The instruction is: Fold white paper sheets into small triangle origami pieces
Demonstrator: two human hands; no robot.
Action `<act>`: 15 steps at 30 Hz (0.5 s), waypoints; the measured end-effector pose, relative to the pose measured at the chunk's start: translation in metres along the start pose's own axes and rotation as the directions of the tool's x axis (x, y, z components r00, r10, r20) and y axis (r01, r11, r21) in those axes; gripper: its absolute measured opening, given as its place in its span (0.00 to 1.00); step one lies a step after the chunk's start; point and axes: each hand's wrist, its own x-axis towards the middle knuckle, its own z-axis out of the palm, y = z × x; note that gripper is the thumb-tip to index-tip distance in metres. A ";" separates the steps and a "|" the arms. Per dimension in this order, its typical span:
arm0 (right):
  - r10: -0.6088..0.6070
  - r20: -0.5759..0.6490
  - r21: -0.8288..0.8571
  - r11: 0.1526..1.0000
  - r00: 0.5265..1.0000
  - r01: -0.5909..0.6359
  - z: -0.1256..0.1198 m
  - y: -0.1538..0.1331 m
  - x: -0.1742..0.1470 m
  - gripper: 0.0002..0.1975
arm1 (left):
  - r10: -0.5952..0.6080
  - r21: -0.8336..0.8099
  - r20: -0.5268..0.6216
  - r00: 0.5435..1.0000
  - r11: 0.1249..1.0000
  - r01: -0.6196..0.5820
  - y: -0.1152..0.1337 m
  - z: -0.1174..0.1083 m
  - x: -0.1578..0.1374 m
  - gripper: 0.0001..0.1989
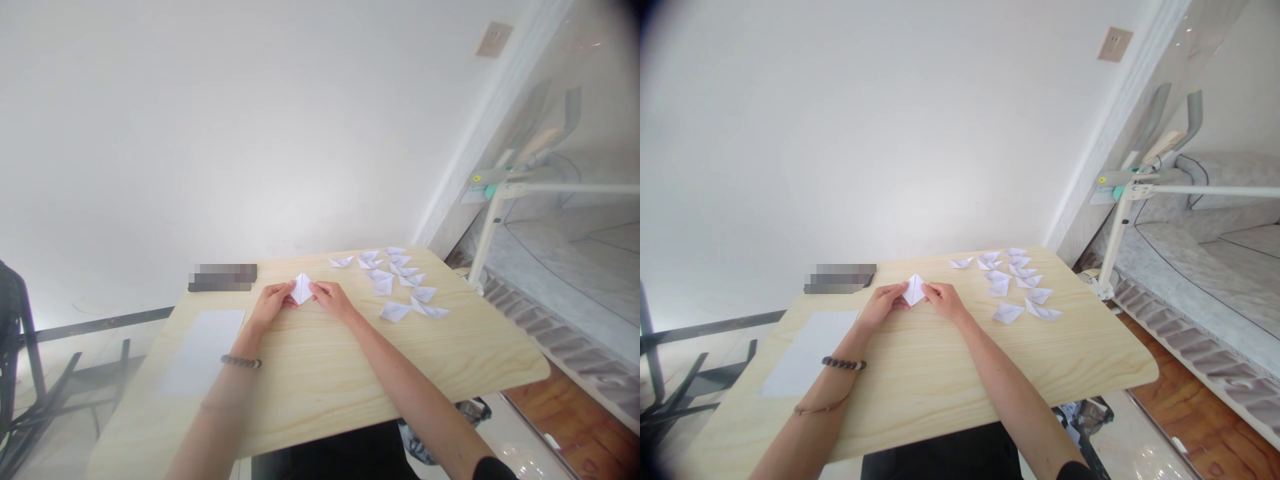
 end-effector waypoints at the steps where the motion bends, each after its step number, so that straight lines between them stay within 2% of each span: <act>1: -0.001 0.002 -0.004 1.000 1.000 0.001 0.000 0.000 0.000 0.22 | -0.001 0.006 -0.001 1.000 1.000 0.001 0.000 0.000 0.000 0.19; 9: -0.023 0.024 -0.063 0.998 0.999 0.024 0.002 0.000 0.000 0.21 | 0.064 0.105 -0.021 0.998 0.993 -0.062 0.002 0.004 -0.001 0.18; 15: -0.077 0.061 -0.116 0.990 0.995 0.084 0.004 -0.002 -0.001 0.21 | 0.032 0.089 -0.087 0.996 0.996 -0.024 0.003 0.004 -0.001 0.22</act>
